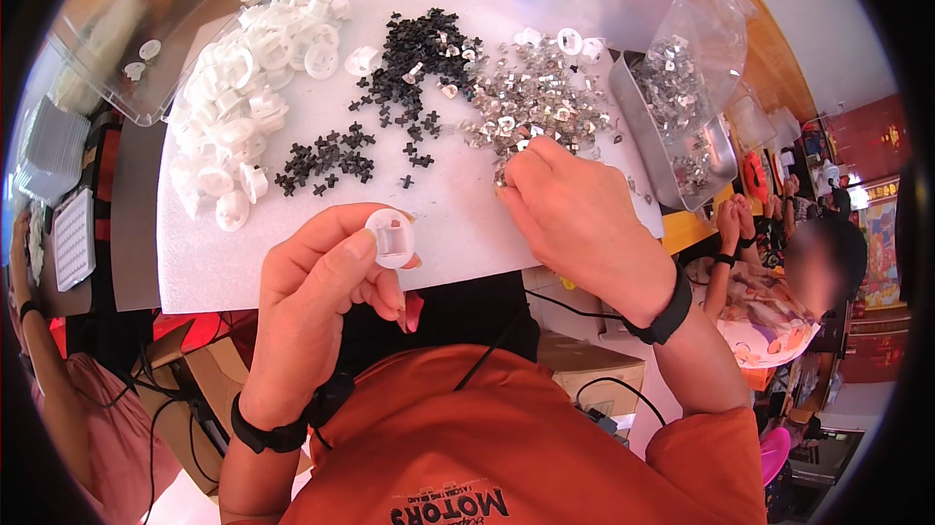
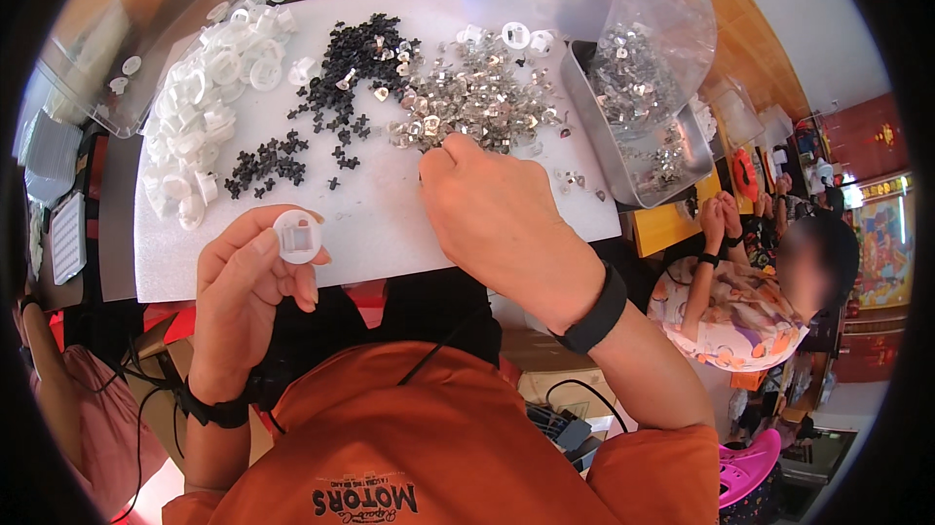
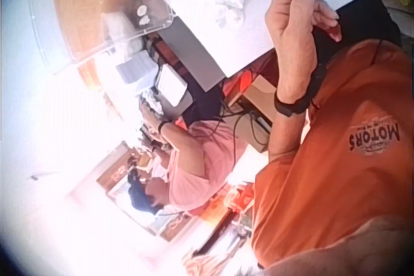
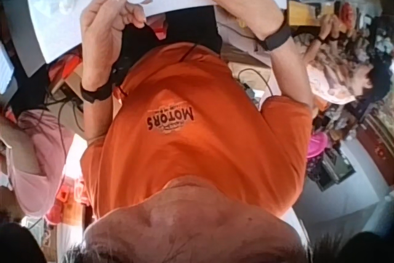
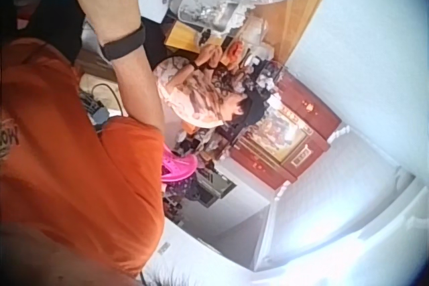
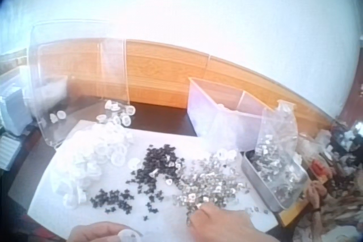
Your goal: Assembling small plastic caps with internal components.
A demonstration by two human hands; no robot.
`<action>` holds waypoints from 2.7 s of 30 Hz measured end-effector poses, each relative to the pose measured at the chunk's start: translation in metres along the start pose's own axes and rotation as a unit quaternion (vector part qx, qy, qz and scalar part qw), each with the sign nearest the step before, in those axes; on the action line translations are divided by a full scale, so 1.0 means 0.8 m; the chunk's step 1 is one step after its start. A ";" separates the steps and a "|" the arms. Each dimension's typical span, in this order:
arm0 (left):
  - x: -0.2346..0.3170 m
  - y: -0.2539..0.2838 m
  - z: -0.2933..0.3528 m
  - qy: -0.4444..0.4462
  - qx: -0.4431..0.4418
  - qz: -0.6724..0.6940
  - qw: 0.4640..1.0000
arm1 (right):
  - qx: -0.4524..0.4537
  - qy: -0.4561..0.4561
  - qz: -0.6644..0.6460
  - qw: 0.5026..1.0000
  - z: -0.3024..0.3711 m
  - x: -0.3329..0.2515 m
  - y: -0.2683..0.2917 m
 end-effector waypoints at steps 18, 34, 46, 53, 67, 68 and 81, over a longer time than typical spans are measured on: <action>-0.002 0.005 0.001 0.007 0.000 0.018 1.000 | 0.009 0.018 -0.150 0.988 -0.006 -0.021 0.001; -0.002 0.008 0.009 0.025 0.016 0.053 0.998 | -0.070 -0.006 -0.493 0.867 -0.029 -0.084 0.003; -0.002 0.009 0.008 0.011 0.013 0.069 0.997 | 0.068 0.059 -0.357 0.930 -0.014 -0.095 0.029; -0.001 0.016 0.007 -0.003 0.025 0.071 0.997 | 0.120 0.166 -0.171 0.964 0.005 -0.116 0.023; 0.007 0.007 0.016 -0.075 0.027 0.055 0.995 | 0.080 -0.053 -0.506 0.857 -0.007 -0.091 0.001; 0.010 0.006 0.017 -0.094 0.026 0.047 0.994 | 0.086 -0.059 -0.513 0.852 -0.008 -0.091 0.002; 0.026 0.012 0.029 -0.215 0.063 -0.047 0.974 | 0.105 -0.066 -0.549 0.827 -0.009 -0.094 0.004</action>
Point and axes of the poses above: each hand's wrist, its own z-axis away from the middle knuckle, its own y-axis out of the back of the hand, x = y × z, the point moved 9 cm from there along -z, towards the middle knuckle, and after that the axes turned 8 degrees about x, right-handed, at the moved point
